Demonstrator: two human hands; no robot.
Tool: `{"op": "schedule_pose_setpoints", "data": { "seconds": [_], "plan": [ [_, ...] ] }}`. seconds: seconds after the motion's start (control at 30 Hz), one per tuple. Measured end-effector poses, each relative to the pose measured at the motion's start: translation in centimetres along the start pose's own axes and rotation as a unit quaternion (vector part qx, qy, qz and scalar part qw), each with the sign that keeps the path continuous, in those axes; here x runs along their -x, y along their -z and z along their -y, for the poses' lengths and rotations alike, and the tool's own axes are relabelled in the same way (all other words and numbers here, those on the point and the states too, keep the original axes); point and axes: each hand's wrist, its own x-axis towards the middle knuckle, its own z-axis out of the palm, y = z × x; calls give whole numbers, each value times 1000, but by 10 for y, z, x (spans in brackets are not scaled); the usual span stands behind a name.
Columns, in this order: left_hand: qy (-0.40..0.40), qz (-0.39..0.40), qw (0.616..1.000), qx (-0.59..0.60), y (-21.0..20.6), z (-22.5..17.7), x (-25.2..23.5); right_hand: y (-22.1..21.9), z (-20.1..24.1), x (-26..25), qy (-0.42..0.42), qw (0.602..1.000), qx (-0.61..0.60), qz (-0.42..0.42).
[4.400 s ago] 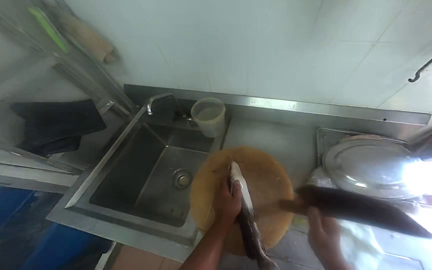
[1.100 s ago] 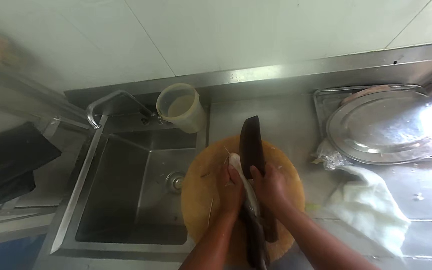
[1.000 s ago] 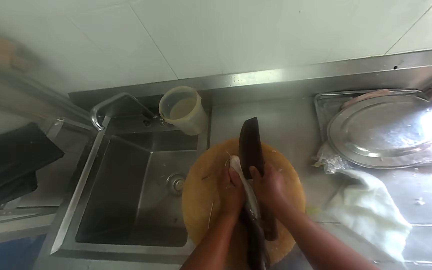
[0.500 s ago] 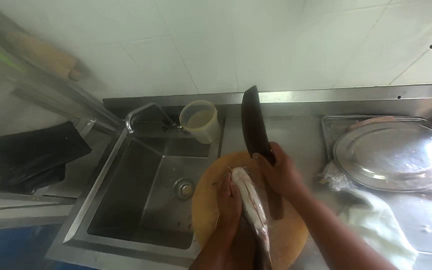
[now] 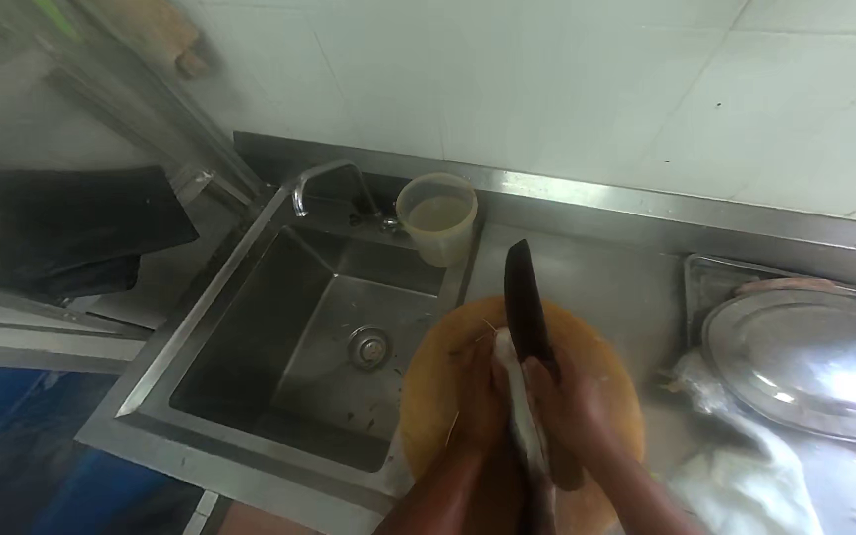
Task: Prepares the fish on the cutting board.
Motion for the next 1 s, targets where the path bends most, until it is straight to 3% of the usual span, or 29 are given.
{"op": "schedule_pose_setpoints", "data": {
  "seconds": [0.2,0.43,0.53,0.63,0.73,0.8,0.87,0.93,1.0],
  "plan": [
    [8,3,1000,14,1,1,-3,-6,-1,-2,-4,1000,-18,-1],
    [23,28,999,16,7,-1,-6,-8,18,-5,-13,995,94,-3],
    [53,77,996,12,14,-5,-16,-9,28,-7,-32,990,137,18],
    [85,188,979,-6,36,-11,-35,-10,34,-8,-32,985,169,32],
    [68,235,968,-57,67,-27,-67,-13,39,-7,-25,981,187,33],
    [-8,179,979,-93,90,-54,-92,-14,38,-8,-21,982,187,32],
    [-167,85,978,-87,113,-99,-115,-16,32,-10,-11,983,183,30],
    [-336,12,941,-45,139,-163,-130,-14,30,-7,10,984,177,17],
    [-455,-11,890,22,156,-224,-132,4,63,11,10,985,171,24]
  ]
}}
